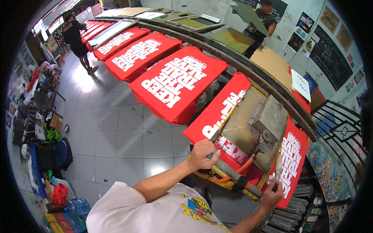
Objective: The person operates a manual screen printing press by pulling the squeegee across the screen to apply ink to shirts, then lifts the screen and moves to the next station to repeat the process on a row of garments.
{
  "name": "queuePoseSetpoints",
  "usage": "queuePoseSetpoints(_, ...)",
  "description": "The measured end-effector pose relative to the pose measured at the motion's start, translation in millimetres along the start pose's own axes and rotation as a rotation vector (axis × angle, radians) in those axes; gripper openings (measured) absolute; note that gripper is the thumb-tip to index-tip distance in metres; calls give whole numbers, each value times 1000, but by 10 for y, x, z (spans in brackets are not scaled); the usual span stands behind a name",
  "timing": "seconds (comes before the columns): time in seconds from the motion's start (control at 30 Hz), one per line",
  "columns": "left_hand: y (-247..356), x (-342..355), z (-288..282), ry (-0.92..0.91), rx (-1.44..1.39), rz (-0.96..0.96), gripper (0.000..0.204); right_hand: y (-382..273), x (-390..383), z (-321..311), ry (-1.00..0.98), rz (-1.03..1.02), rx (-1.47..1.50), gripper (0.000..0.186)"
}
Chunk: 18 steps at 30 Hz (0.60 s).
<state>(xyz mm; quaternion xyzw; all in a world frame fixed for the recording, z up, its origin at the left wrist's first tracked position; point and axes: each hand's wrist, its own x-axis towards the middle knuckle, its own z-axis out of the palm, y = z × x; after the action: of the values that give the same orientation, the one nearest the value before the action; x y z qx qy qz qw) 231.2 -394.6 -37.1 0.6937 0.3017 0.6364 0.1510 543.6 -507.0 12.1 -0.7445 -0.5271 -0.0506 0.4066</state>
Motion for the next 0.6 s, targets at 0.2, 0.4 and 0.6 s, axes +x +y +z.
queuePoseSetpoints(0.2, -40, -5, 14, -12, -14, 25, 18, 38, -15, -32, 43, -9, 0, 30)
queuePoseSetpoints(0.4, -20, -7, -20, -24, -11, 24, 19, -43, 15, -65, 10, 122, -82, 32)
queuePoseSetpoints(0.6, -6, 21, 17, -8, -2, 22, 20, -192, 32, -92, 33, 32, -37, 32)
